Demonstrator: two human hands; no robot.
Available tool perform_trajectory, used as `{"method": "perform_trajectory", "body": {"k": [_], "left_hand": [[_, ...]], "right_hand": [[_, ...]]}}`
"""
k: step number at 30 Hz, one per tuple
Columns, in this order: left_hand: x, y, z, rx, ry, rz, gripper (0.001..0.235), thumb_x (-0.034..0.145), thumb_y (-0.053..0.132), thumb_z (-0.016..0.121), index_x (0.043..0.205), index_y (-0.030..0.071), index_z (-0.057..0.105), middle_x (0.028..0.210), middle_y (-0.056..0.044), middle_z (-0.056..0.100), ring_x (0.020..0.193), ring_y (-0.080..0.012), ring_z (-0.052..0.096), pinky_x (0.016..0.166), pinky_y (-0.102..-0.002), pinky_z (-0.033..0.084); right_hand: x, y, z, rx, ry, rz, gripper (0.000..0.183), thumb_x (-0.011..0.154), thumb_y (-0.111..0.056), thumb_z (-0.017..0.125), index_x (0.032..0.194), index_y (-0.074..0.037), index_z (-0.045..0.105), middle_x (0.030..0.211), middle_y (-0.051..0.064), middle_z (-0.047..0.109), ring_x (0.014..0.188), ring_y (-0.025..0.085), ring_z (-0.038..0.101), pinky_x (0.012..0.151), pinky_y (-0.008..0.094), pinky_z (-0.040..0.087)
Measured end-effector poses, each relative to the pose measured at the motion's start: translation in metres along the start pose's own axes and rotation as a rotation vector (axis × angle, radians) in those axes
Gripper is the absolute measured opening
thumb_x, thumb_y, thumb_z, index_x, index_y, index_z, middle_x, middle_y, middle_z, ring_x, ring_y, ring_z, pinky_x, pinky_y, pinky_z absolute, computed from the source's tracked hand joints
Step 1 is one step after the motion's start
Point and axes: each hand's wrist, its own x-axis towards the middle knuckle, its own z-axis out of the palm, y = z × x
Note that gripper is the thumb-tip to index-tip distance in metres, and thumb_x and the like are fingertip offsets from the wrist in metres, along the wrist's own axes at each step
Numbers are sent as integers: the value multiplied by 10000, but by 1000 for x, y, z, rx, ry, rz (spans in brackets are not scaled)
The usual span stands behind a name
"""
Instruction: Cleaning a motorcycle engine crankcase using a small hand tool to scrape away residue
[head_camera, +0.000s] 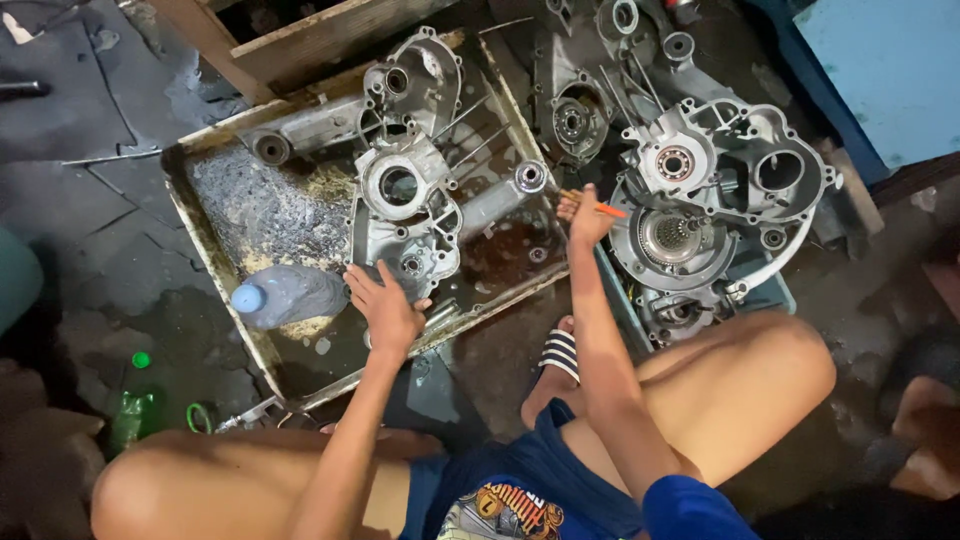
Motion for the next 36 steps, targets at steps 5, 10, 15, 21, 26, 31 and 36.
{"method": "perform_trajectory", "body": {"k": [5,10,15,21,26,31,36], "left_hand": [[1,0,1,9,-9,2,1172,640,447,916,1542,-53,360,1576,-429,173,1498,-563,151,1181,-573,258],[3,0,4,-10,-41,-13,1171,661,428,913,1556,-51,331,1587,-431,136,1505,-566,115,1195,-584,233],[8,-4,12,-1,-48,-30,1193,657,444,910,1574,-27,311,1600,-426,107,1513,-557,101,1206,-587,222],[7,-2,13,19,-13,-14,1193,631,441,930,1553,-17,326,1588,-433,126,1504,-550,131,1213,-568,217],[8,-1,14,-15,-10,-16,1193,625,420,941,1549,-31,336,1581,-451,130,1495,-569,144,1203,-593,213],[8,0,12,-48,-1,2,1239,596,401,963,1546,-70,321,1562,-473,147,1485,-599,146,1205,-597,206],[2,2,3,-41,23,20,1249,613,434,951,1542,-96,305,1557,-472,187,1481,-596,181,1197,-603,218]], "right_hand": [[6,46,0,105,-154,-13,269,939,-220,701,897,40,751,745,259,733,540,306,738,476,378,650],[-7,53,-1,87,-189,-150,212,952,-186,733,864,4,766,735,241,732,521,279,724,455,355,636],[14,106,-29,-152,-142,-248,229,947,-211,736,755,-92,767,615,104,710,480,165,686,427,263,588],[-62,113,-85,-834,-429,-788,299,1022,-175,616,779,-25,704,719,242,686,721,447,680,679,506,531],[-123,93,-73,-846,-589,-566,349,1024,-310,651,787,-58,701,773,159,685,761,344,700,687,389,539],[-153,61,-59,-406,-339,-228,277,986,-322,682,832,-106,761,663,103,723,633,177,685,646,298,508],[-204,-59,-39,-187,-420,-945,259,1068,-131,569,951,-77,793,807,95,755,752,257,734,752,329,555]]}}
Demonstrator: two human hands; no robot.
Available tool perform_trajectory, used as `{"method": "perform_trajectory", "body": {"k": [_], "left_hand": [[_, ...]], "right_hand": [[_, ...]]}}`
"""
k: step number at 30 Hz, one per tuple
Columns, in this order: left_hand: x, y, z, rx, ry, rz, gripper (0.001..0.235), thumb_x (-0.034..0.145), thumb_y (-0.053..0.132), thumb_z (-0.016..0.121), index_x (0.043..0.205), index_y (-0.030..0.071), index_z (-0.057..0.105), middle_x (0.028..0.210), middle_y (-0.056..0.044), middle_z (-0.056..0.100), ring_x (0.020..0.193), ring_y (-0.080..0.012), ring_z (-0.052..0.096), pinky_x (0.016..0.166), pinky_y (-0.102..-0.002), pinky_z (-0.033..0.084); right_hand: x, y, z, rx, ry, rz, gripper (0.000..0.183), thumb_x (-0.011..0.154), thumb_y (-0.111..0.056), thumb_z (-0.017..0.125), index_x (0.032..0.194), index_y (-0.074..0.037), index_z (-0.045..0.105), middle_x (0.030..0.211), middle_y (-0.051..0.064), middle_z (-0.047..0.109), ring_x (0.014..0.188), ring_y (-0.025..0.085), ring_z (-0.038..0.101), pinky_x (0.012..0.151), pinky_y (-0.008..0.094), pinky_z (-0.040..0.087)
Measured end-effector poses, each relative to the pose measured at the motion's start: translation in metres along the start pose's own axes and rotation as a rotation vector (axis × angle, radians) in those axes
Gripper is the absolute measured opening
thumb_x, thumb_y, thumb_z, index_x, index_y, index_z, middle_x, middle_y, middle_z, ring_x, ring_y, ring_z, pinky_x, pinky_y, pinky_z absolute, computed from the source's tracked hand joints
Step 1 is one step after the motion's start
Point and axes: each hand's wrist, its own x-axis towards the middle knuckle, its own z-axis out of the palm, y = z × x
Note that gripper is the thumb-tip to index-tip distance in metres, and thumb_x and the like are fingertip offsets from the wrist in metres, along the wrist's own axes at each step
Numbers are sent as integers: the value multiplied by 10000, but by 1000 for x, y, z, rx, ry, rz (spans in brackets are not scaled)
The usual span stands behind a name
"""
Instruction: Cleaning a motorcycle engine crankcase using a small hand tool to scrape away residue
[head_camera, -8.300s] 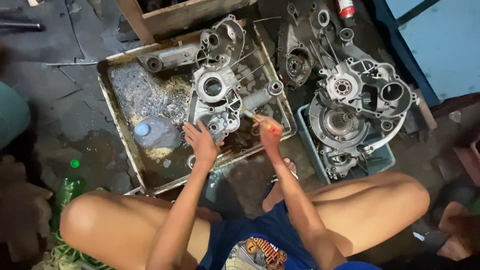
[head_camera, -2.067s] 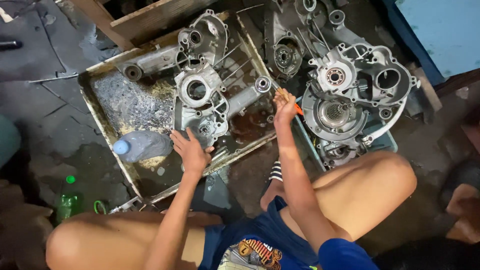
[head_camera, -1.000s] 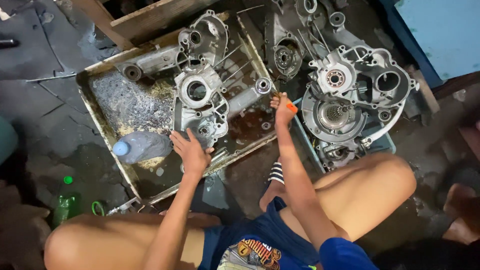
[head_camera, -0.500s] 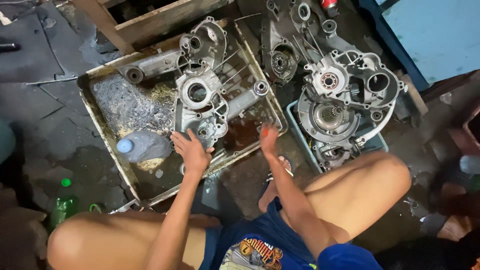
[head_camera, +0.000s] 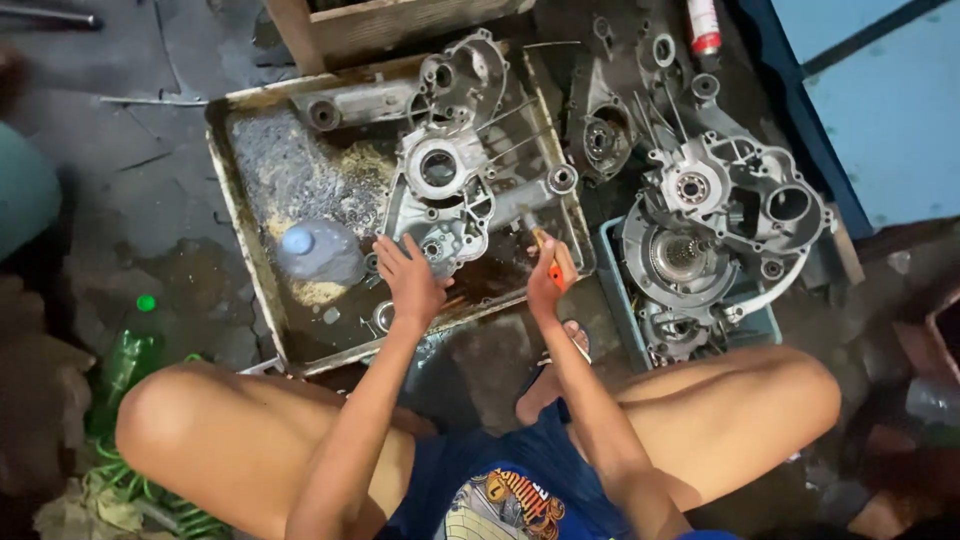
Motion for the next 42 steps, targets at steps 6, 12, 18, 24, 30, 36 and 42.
{"method": "perform_trajectory", "body": {"k": [6,12,18,24,30,36,42], "left_hand": [[-9,5,-13,83,86,-25,1245,631,564,894,1540,-69,327,1566,-405,269,1484,-528,262,1185,-538,272],[-7,-4,5,-35,111,-42,1272,605,524,914,1536,-98,311,1564,-435,227,1481,-558,238,1185,-575,263],[-10,-6,6,-62,84,-76,1279,630,554,898,1555,-75,278,1578,-413,204,1503,-540,203,1202,-569,235],[-15,-10,-1,-100,53,-84,1224,684,541,882,1552,-79,280,1578,-415,184,1497,-553,188,1183,-576,237],[-24,-13,-23,-217,45,-57,1198,737,501,870,1549,-123,248,1548,-444,173,1468,-598,176,1159,-607,246],[-24,-19,-5,-238,57,-82,1226,710,527,875,1539,-108,233,1533,-445,191,1454,-612,194,1146,-619,250],[-23,-28,3,-231,35,-77,1248,689,515,888,1535,-115,221,1516,-445,220,1436,-605,235,1152,-632,237]], "right_hand": [[15,-24,22,101,-335,-104,296,1007,-45,651,727,-62,744,689,79,726,632,298,703,652,340,564],[35,-29,33,25,-442,-189,254,983,-49,692,741,-94,756,752,65,738,714,298,724,682,350,572],[71,-69,43,-16,-483,-208,347,1027,-48,636,680,-58,634,650,122,648,597,372,635,584,381,512],[93,-6,75,-44,-650,-152,352,1015,-91,647,665,-57,645,668,148,659,592,342,629,600,376,469],[87,19,98,-175,-712,103,417,943,-229,664,552,-115,575,494,17,521,562,100,475,547,321,410],[91,10,90,-176,-798,198,346,907,-195,671,590,-60,636,524,70,610,534,190,549,568,333,443],[88,-11,91,-230,-738,187,415,914,-227,700,527,-122,593,478,6,516,482,142,493,502,271,386]]}}
